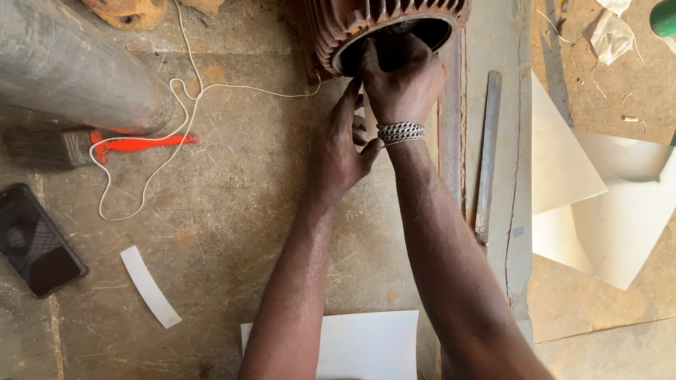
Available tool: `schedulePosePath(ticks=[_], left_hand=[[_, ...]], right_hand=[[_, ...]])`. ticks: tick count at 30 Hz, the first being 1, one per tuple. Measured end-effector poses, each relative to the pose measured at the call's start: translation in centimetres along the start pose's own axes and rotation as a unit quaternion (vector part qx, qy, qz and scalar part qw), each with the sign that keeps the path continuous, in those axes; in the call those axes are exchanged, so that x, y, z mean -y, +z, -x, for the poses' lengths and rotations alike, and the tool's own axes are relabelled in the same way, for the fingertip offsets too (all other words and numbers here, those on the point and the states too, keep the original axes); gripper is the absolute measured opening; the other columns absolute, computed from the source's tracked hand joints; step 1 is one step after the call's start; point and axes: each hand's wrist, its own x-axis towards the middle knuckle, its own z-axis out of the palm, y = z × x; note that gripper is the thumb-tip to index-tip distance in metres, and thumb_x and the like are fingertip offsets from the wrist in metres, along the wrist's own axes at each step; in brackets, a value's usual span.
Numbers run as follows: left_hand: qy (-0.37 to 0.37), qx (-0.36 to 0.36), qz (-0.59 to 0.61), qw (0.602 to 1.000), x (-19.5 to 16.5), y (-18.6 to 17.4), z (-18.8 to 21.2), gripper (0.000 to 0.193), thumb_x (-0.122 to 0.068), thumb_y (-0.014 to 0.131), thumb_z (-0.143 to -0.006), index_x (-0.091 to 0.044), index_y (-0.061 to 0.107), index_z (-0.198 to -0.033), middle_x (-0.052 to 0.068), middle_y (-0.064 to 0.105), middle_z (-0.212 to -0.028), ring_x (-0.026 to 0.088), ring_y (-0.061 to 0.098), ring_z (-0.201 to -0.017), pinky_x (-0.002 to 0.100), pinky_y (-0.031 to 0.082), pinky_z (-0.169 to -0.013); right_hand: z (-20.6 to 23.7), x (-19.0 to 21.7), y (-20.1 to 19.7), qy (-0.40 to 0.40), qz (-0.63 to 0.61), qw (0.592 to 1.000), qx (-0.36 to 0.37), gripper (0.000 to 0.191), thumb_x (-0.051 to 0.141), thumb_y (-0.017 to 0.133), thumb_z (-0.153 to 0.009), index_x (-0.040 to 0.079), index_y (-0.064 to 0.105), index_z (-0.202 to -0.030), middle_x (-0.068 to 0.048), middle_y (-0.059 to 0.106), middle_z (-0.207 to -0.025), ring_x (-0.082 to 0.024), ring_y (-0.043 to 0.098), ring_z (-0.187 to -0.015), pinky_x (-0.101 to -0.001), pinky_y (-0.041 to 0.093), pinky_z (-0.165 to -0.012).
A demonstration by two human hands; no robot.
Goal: The person sits on the floor of a workshop and cuts a white sheet into narrow strips using scissors. They fold and crease the cut strips by hand, reach into an electric motor housing on the floor, then continue cutting more strips from the sheet.
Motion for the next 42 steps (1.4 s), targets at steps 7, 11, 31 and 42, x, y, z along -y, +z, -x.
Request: schedulePosePath(ticks=[7,11,31,42], left_hand=[[0.014,-0.02,-0.014,1.0,-0.3,0.1,0.0,0.099,-0.018,0.091,-0.082,-0.002,0.029,-0.158,0.023,0.068,-0.126,0.026,0.076,-0.097,0.033,0.068,-0.073],[0.079,-0.055,-0.077,0.992,0.0,0.6,-0.1,0.094,-0.017,0.087,-0.085,0.003,0.029,-0.156,0.029,0.062,-0.137,0.034,0.074,-0.109,0.037,0.068,-0.082],[0.051,-0.034,-0.093,0.994,-0.7,0.3,-0.5,0.062,-0.013,0.068,-0.095,0.011,0.044,-0.147,0.021,0.07,-0.104,0.028,0.075,-0.083,0.04,0.065,-0.074],[0.071,-0.092,-0.044,0.992,-0.4,0.5,-0.4,0.07,-0.029,0.075,-0.097,0.006,0.043,-0.149,0.018,0.072,-0.111,0.024,0.075,-0.082,0.039,0.066,-0.072]], right_hand=[[-0.1,-0.4,0.6,0.039,0.029,0.999,0.014,0.018,0.023,0.082,-0.087,0.005,0.078,-0.087,-0.008,0.08,-0.081,-0.018,0.079,-0.068,-0.0314,0.063,-0.064],[-0.1,-0.8,0.7,0.017,0.041,0.999,0.013,0.017,0.022,0.082,-0.087,0.005,0.078,-0.089,-0.009,0.08,-0.082,-0.019,0.079,-0.069,-0.0316,0.063,-0.064],[-0.2,-0.9,1.5,0.015,0.08,0.997,0.007,0.016,0.02,0.078,-0.087,0.005,0.074,-0.087,-0.014,0.077,-0.081,-0.03,0.076,-0.071,-0.0395,0.06,-0.062],[-0.6,-0.2,1.1,0.024,0.065,0.997,0.016,0.016,0.018,0.078,-0.087,0.004,0.071,-0.083,-0.013,0.076,-0.077,-0.026,0.076,-0.066,-0.0361,0.06,-0.059]])
